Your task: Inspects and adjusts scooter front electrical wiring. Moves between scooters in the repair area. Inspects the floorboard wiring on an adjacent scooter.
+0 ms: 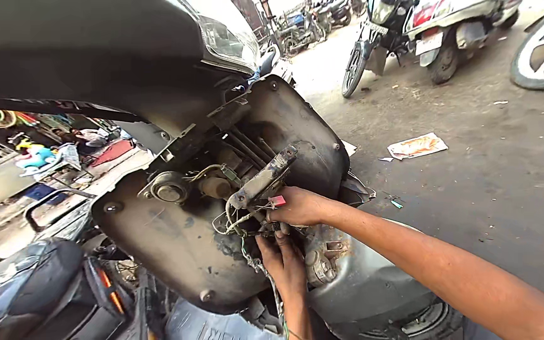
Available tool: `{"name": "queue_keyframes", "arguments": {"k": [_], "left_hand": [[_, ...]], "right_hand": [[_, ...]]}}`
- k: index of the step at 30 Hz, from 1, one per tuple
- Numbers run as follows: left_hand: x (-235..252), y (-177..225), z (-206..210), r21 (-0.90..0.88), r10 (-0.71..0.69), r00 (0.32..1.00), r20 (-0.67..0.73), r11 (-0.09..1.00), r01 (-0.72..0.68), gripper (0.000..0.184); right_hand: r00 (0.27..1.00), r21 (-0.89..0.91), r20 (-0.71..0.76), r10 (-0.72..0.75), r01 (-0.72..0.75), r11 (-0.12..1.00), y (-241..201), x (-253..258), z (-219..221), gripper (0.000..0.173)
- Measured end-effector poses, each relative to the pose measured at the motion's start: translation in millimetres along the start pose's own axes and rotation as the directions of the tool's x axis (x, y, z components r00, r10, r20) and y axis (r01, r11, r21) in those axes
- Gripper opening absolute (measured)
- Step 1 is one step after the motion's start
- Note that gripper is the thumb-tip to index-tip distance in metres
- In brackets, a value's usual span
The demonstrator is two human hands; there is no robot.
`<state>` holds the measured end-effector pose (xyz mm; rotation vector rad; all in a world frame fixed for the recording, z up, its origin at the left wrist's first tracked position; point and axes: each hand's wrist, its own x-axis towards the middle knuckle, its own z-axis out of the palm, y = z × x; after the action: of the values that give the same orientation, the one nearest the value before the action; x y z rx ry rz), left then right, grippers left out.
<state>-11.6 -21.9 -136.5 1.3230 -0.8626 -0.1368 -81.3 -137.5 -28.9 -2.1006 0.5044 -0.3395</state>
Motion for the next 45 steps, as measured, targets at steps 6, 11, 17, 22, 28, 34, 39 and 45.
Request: {"name": "queue_keyframes", "arguments": {"k": [6,11,17,22,28,34,39,45], "left_hand": [[-1.7,-1.9,4.2,-0.058,-0.01,1.0,0.013,0.998,0.011,0.016],[0.1,-10.2,5.7,-0.188,-0.054,0.997,0.062,0.98,0.065,0.018],[2.2,-22.2,7.5,-0.351,-0.008,1.0,0.025,0.936,0.016,0.015],[-2.5,-27.9,9.7,-0.401,0.003,1.0,0.007,0.916,0.0,0.015],[-6.5,-27.8,10.0,-0.385,0.026,1.0,0.005,0.923,-0.022,0.015],[-3.0,-27.5,8.7,-0.368,0.051,0.999,0.005,0.929,-0.045,0.016],[-2.6,-28.0,8.0,-0.367,0.057,0.998,0.002,0.929,-0.053,0.015],[-7.8,-29.7,6.1,-0.359,0.051,0.999,0.008,0.932,-0.045,0.016]], "right_hand": [[1.0,0.005,-0.01,-0.012,0.012,1.0,6.2,-5.3,1.3,0.025],[0.977,0.069,-0.159,-0.139,0.152,0.986,16.1,-16.8,6.0,0.022],[0.87,0.137,-0.479,-0.116,0.205,0.969,59.0,-111.4,23.3,0.032],[0.834,0.119,-0.552,-0.028,0.111,0.987,115.4,-162.4,52.5,0.033],[0.849,0.008,-0.519,0.099,-0.111,0.994,99.2,-159.4,55.7,0.034],[0.817,-0.09,-0.574,0.046,-0.119,0.989,89.1,-167.5,48.2,0.025],[0.755,0.044,-0.655,-0.012,0.053,0.998,88.5,-186.1,35.7,0.019],[0.623,0.0,-0.78,-0.062,0.1,0.995,84.9,-185.8,43.3,0.032]]}}
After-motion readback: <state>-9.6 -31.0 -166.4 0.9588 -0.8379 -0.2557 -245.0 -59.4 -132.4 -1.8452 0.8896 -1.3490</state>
